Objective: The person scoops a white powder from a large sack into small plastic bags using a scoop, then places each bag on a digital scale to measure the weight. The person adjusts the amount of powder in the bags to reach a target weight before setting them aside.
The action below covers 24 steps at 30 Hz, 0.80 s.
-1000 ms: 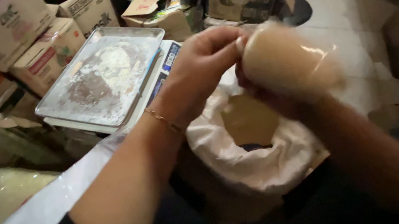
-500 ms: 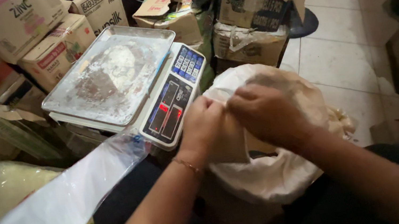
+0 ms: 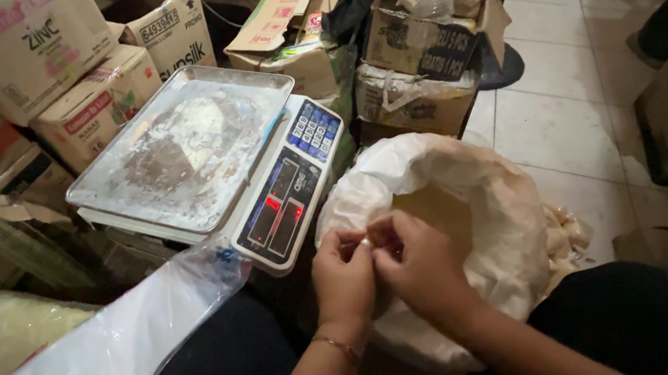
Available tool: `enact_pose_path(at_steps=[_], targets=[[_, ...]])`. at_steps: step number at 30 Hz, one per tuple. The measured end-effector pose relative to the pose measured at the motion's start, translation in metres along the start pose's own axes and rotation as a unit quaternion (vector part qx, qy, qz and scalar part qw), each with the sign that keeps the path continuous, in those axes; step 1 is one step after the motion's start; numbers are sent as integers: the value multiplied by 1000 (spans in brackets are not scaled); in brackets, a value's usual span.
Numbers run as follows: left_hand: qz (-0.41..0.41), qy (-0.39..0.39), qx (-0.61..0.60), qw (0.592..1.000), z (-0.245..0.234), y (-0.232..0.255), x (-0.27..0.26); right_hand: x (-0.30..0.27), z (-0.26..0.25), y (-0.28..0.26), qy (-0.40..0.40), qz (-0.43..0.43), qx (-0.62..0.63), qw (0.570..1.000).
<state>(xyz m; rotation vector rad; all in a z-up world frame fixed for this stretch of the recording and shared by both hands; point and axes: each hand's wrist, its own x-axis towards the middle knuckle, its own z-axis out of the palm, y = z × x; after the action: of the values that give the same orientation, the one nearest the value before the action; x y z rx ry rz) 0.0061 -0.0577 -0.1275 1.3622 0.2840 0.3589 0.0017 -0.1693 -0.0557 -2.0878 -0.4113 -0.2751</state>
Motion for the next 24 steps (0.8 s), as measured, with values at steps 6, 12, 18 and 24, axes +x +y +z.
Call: enact_pose_path(at_steps=[6, 12, 18, 24], targets=[[-46, -46, -97, 993, 2, -2, 0, -9, 4, 11, 45, 27, 52, 997], [-4, -70, 16, 997, 4, -6, 7, -12, 1, 21, 49, 81, 70, 993], [127, -56, 215, 967, 2, 12, 6, -9, -4, 27, -1, 101, 61, 993], [121, -132, 252, 951, -8, 24, 3, -7, -10, 35, -51, 119, 37, 991]])
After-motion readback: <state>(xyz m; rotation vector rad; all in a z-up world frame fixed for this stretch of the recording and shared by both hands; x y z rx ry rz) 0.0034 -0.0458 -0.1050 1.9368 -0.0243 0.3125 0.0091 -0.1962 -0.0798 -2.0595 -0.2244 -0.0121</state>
